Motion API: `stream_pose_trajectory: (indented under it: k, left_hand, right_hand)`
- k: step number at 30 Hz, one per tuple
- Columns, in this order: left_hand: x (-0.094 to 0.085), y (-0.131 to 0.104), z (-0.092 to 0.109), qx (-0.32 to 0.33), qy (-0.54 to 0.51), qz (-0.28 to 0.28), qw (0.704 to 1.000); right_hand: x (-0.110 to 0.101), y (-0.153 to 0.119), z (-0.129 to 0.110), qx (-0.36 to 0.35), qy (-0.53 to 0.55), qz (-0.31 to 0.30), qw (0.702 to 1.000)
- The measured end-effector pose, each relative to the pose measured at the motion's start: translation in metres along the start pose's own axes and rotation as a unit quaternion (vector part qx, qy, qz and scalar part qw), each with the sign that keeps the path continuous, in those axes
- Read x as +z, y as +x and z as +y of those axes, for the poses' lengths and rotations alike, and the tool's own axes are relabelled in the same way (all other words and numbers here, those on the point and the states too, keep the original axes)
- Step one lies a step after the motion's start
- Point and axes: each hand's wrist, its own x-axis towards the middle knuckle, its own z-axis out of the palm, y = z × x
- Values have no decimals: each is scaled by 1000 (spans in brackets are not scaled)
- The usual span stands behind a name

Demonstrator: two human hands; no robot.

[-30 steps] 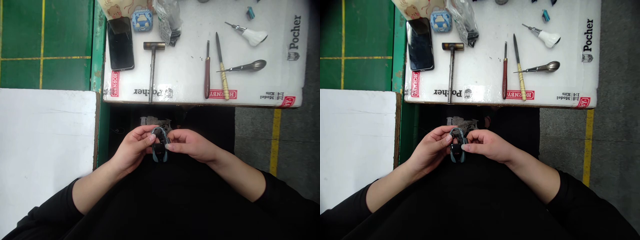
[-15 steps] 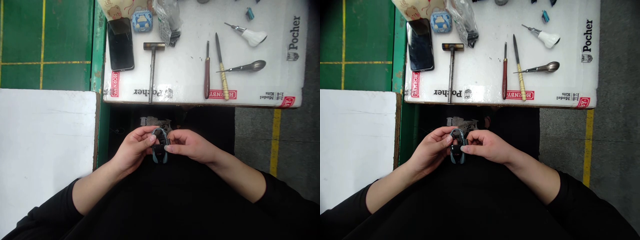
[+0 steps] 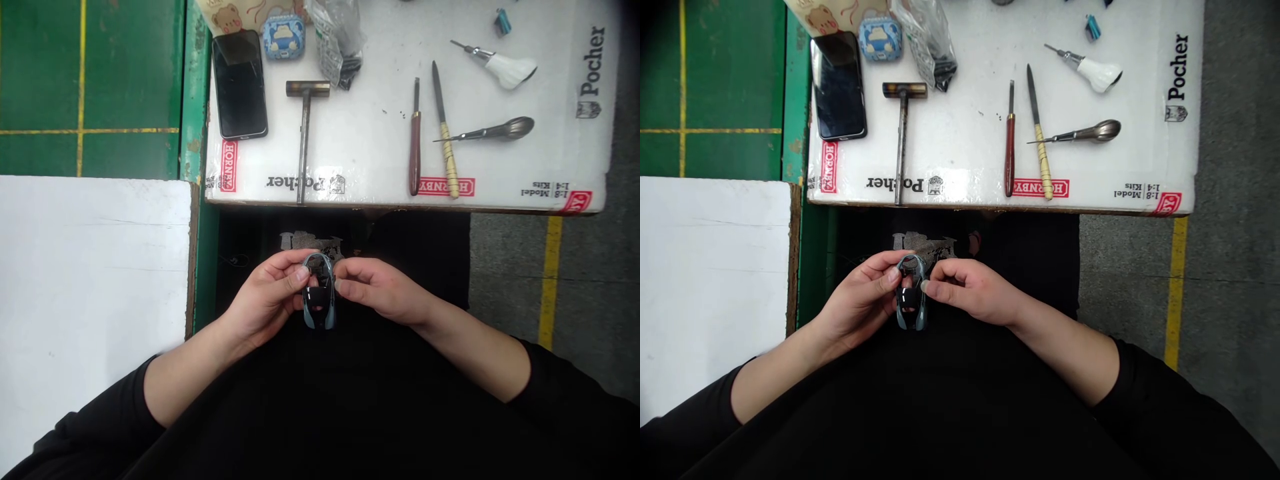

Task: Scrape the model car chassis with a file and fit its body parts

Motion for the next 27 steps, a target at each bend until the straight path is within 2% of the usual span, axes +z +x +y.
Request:
stream_pose_trajectory:
  k: [5, 11, 19, 24, 27]
  left_hand:
    - [1, -1, -1, -10, 3, 6, 1000]
    - [2, -1, -1, -6, 8, 3, 1000]
    - [4, -3, 1, 16, 46, 0, 999]
    - [4, -4, 0, 53, 70, 36, 995]
    - [5, -4, 0, 78, 80, 59, 992]
  right_hand:
    - [0, 1, 2, 18, -6, 14, 1000]
    - [-1, 0, 2, -8, 36, 10, 999]
    - [-1, 0, -1, 11, 11, 17, 1000]
    - [-1, 0, 1, 8, 40, 36, 998]
    - [2, -4, -3, 2, -33, 59, 998]
